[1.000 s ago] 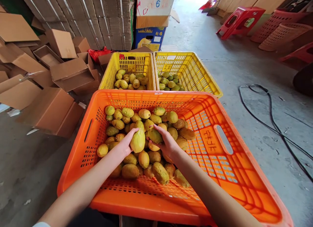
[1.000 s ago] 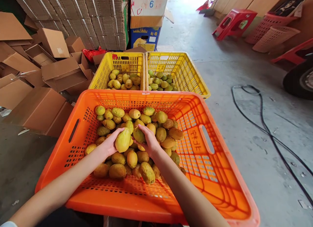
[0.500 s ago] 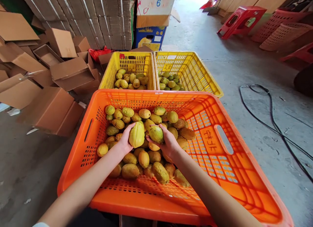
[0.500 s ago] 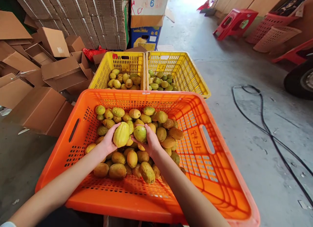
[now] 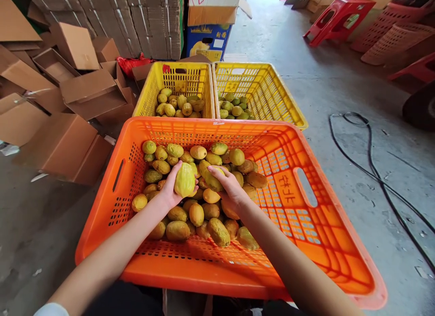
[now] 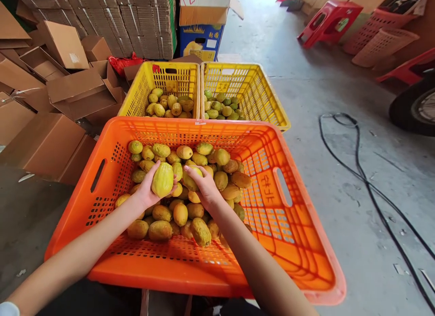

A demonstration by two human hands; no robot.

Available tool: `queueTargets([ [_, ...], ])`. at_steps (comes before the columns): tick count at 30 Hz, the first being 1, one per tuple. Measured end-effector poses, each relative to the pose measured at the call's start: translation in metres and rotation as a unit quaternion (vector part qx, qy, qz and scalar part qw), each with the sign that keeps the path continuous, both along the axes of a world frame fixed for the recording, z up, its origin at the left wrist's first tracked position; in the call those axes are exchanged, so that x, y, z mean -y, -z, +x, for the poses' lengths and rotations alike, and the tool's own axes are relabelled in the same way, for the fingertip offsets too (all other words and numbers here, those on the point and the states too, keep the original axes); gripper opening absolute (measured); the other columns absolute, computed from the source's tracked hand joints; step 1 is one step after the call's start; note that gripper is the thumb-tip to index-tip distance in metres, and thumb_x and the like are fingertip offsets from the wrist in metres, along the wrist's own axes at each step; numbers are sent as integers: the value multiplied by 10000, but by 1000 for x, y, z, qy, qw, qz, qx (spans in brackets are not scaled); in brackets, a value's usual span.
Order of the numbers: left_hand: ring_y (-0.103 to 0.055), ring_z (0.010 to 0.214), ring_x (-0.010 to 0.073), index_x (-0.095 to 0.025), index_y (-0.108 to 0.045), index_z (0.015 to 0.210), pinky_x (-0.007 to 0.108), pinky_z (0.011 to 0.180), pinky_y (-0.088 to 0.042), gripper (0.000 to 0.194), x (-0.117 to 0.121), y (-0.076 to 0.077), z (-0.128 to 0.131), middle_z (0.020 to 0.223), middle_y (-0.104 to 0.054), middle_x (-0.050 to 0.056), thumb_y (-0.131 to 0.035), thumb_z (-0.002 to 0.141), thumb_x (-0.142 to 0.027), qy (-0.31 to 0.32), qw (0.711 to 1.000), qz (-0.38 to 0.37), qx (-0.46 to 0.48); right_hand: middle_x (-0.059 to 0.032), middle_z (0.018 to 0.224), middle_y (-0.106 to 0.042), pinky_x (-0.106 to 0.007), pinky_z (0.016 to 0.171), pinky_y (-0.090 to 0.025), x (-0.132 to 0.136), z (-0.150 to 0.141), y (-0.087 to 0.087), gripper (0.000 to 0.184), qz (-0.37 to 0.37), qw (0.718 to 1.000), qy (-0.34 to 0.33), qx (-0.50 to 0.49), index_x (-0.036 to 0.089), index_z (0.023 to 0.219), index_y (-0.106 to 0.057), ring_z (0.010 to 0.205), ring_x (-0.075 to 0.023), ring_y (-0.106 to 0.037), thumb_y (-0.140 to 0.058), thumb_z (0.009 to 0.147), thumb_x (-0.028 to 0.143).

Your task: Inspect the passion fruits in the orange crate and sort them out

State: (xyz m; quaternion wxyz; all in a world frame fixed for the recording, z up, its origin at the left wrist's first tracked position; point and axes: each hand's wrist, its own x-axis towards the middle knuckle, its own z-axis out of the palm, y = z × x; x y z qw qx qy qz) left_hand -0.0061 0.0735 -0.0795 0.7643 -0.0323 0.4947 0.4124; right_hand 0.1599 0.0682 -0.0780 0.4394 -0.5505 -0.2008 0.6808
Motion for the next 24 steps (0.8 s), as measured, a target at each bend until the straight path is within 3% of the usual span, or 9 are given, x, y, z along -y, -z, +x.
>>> queueTargets([
  [3,-732,676,149,-160,-681,1085,283,795,-670,138,2,1,2,801,-735,33,-605,1053,-271,2,1000,24,-11,-14,935,-785,-257,751,-639,0,0,1,337,4,1000,10,-13,212,928,-733,808,-168,-734,-934,672,300],
  [5,-735,682,151,-162,-690,1085,281,790,-672,99,3,2,4,808,-739,31,-651,1014,-220,-8,999,32,-7,-10,943,-784,-253,731,-643,0,0,4,296,7,1000,5,-20,213,917,-731,815,-172,-735,-905,692,296],
  [9,-714,609,153,-154,-707,1054,274,704,-665,129,2,2,5,779,-741,34,-660,1002,-262,-32,999,7,-16,-6,874,-769,-278,674,-649,-2,-1,8,107,-24,999,19,-11,225,857,-705,819,-200,-747,-738,848,327],
  [12,-726,611,174,-130,-711,1059,279,642,-653,248,0,-1,5,757,-742,58,-556,1058,-324,-25,1000,-17,-5,-22,763,-752,-308,659,-649,-4,-2,9,151,-78,996,32,5,232,836,-674,791,-226,-761,-624,929,340],
  [15,-768,695,227,-87,-713,1135,313,623,-651,390,-1,-2,4,785,-757,109,-451,1092,-372,-9,999,-35,19,-45,738,-757,-320,666,-644,-6,-3,8,186,-108,994,26,2,229,852,-677,799,-240,-770,-578,956,348],
  [19,-781,726,245,-57,-700,1206,340,645,-655,439,-1,2,2,834,-776,143,-399,1098,-359,5,999,-34,24,-50,739,-762,-289,630,-611,-6,-3,11,207,-109,994,13,-17,229,883,-685,803,-230,-768,-545,969,355],
  [24,-746,640,225,-74,-701,1114,320,582,-631,433,0,4,1,811,-763,137,-406,1095,-391,26,999,-23,0,-25,775,-757,-221,537,-538,-4,0,21,164,-106,994,7,-29,230,882,-677,766,-191,-739,-614,937,371],
])
